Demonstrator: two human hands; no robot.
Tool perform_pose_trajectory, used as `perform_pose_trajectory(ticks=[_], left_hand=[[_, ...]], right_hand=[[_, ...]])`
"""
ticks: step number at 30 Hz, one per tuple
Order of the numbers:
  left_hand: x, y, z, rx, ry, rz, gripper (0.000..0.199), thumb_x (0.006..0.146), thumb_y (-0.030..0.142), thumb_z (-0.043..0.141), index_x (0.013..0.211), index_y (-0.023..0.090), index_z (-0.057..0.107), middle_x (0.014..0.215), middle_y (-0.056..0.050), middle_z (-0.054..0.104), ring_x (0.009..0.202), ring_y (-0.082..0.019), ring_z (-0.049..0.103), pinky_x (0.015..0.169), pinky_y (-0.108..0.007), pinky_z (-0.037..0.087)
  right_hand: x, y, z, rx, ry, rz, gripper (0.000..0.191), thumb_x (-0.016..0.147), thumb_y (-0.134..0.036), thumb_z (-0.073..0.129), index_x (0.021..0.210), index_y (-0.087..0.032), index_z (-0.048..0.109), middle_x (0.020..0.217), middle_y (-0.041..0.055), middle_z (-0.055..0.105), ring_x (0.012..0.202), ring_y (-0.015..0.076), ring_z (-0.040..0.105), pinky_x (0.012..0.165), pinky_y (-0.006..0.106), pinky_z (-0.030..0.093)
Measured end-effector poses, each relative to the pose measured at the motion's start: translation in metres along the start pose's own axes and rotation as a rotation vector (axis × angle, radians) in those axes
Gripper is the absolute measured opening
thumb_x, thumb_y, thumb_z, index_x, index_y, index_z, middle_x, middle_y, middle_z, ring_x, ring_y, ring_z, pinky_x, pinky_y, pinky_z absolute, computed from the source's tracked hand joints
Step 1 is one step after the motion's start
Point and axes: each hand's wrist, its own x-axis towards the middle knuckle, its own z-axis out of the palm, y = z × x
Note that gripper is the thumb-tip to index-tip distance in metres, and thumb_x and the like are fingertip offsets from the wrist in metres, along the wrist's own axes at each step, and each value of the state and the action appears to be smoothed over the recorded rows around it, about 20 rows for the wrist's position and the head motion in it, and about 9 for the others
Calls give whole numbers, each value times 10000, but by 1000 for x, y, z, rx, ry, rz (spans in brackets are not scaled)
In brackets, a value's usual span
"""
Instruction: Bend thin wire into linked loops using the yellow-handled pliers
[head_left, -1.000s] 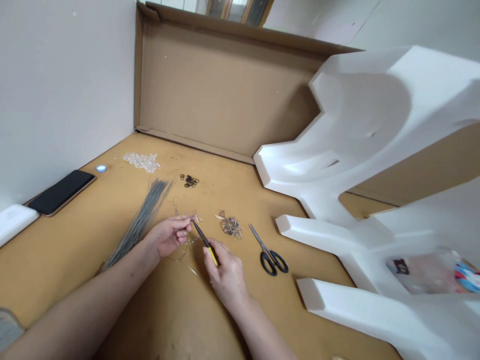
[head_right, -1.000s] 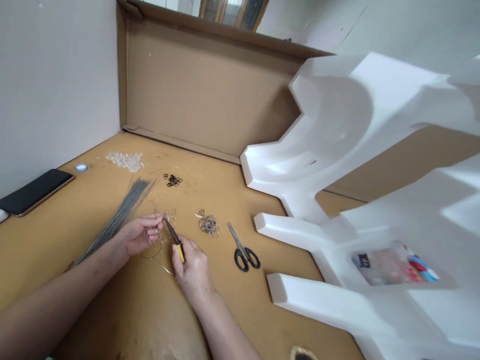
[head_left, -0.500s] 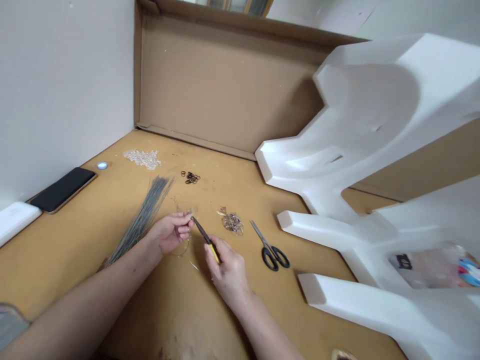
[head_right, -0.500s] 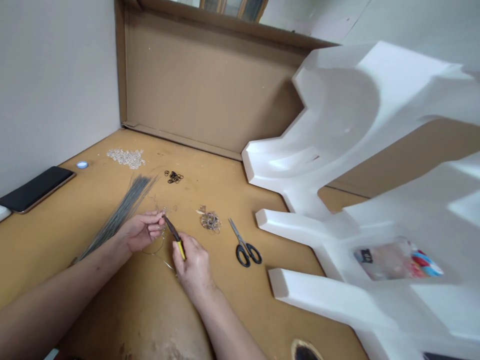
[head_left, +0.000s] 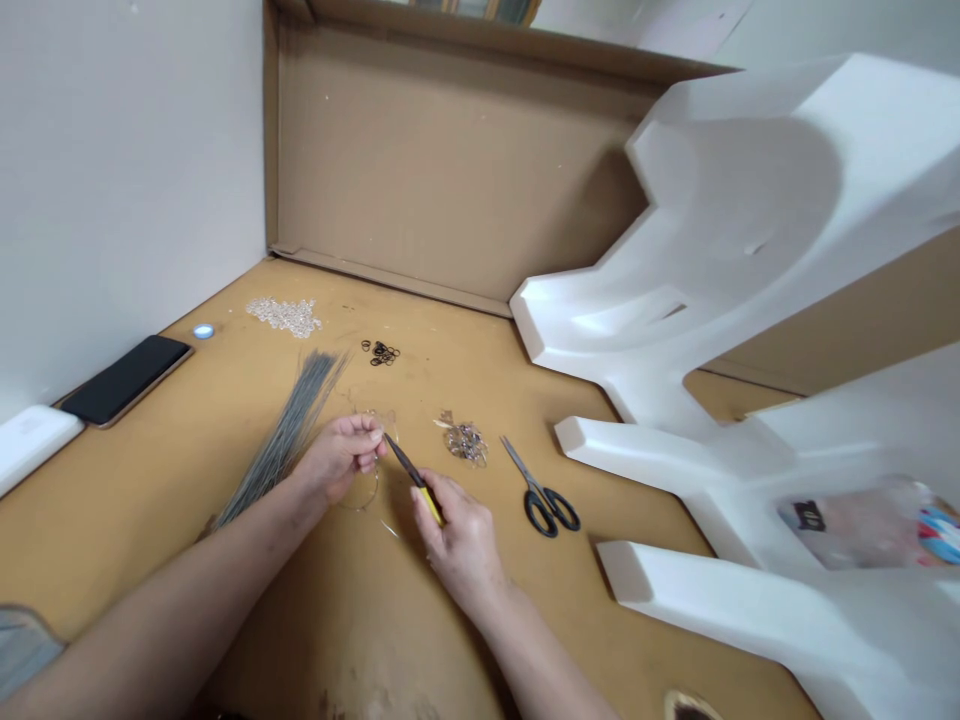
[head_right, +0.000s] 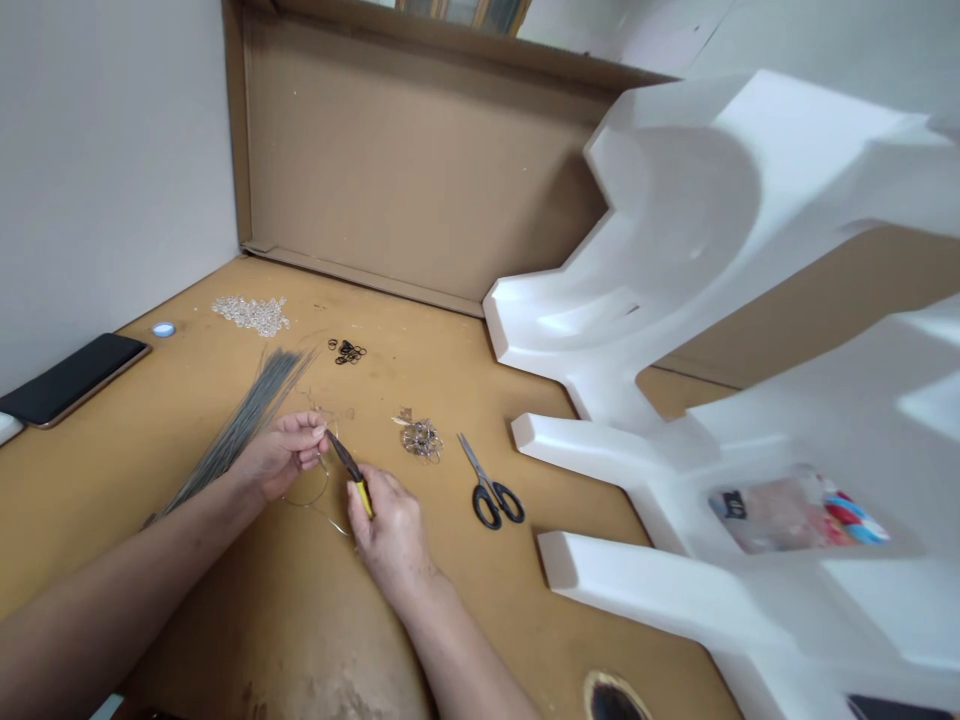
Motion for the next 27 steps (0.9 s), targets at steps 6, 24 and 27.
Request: perform_pose_trajectory(ticks=[6,24,27], left_hand=[[-1,-3,2,100,85,112,208,493,240,674,568,139,508,404,25,534,309,-15,297,363,-169,180],[0,5,0,90,39,-66,159,518,169,688,578,123,547,433,10,558,321,-24,364,370,-170,260],[0,5,-1,45,24,-109,152,527,142,693,571,117,549,439,8,553,342,-32,396,377,-163,281]], right_hand=[[0,-4,-1,33,-21,76,217,835,-231,379,846,-146,578,655,54,645,565,139,607,535,210,469],[-1,-3,0,-67,-19,75,237,843,-249,359,867,-148,571,675,72,648,577,156,602,535,234,463],[-1,-2,0,-68,-27,66,229,845,-247,364,880,-149,568,671,69,643,582,158,601,538,237,465]])
